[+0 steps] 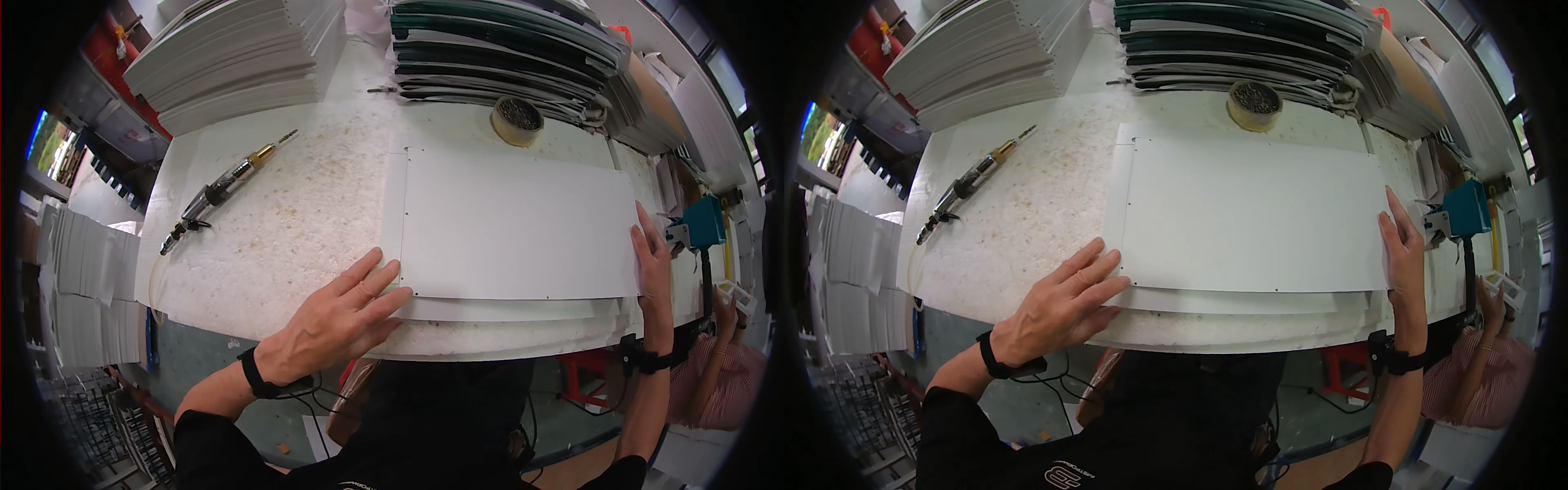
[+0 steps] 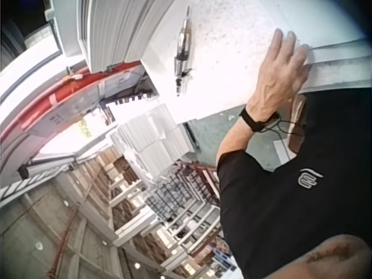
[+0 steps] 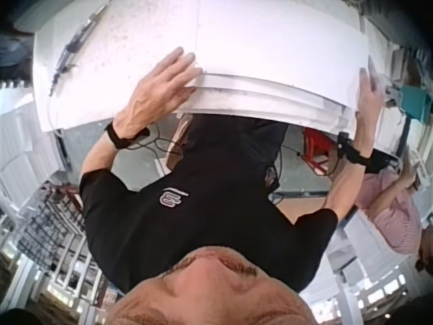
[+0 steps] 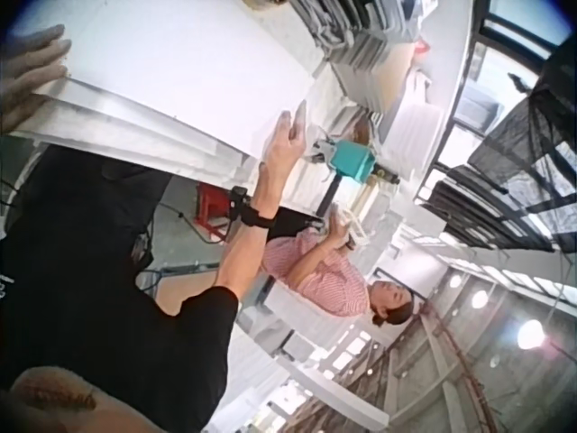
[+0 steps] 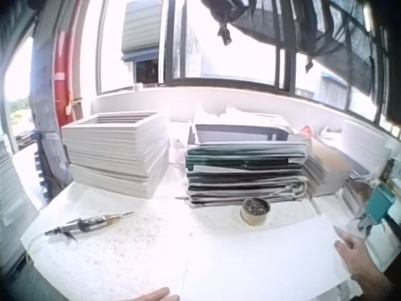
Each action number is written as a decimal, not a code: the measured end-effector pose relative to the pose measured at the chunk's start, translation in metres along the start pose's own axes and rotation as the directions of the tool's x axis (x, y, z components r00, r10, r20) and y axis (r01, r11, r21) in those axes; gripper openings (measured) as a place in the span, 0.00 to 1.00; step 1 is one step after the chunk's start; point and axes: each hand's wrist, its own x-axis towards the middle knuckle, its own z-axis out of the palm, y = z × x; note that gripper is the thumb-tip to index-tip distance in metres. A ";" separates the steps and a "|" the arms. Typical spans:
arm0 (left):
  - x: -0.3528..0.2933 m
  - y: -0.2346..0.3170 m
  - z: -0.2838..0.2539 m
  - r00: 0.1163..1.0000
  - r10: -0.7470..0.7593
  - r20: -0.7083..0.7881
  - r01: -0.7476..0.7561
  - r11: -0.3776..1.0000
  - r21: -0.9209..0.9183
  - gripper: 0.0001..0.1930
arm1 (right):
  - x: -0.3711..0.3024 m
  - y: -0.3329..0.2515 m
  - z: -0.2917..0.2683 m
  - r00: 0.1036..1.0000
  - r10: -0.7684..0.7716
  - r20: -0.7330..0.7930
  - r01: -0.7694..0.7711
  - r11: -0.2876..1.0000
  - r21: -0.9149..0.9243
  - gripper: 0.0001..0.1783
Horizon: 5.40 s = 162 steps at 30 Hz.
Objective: The person assembles a white rectangular panel by first placing a dark screen component onto a white frame. They then cover the assembly with a white backplate and use a pneumatic screwdriver to fasten multiple screws into the pre-drilled holes, securing the components together.
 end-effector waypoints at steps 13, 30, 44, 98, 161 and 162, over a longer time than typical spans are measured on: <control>0.001 -0.001 -0.001 0.999 0.030 0.012 -0.029 1.000 -0.007 0.30 | 0.002 0.005 -0.003 1.000 -0.026 -0.003 0.026 1.000 0.003 0.29; 0.010 -0.004 0.003 0.989 0.147 -0.022 -0.141 0.976 0.164 0.27 | 0.005 0.006 -0.005 0.999 0.030 -0.030 -0.031 0.998 -0.051 0.30; -0.020 -0.016 -0.027 0.998 0.002 0.065 -0.007 0.996 0.090 0.25 | -0.024 0.004 0.035 0.999 0.026 0.022 -0.025 0.998 -0.059 0.30; 0.103 -0.038 -0.071 0.607 -0.344 0.716 0.438 0.897 0.060 0.29 | -0.005 -0.001 0.042 0.996 -0.072 0.045 0.080 0.976 -0.203 0.32; 0.341 0.033 0.065 0.821 0.284 0.495 -0.259 0.958 -0.119 0.45 | 0.007 0.001 0.037 0.919 -0.264 0.291 0.389 0.721 -0.573 0.33; 0.343 0.032 0.063 0.817 0.277 0.506 -0.253 0.960 -0.118 0.45 | 0.009 0.000 0.037 0.920 -0.257 0.295 0.385 0.725 -0.571 0.34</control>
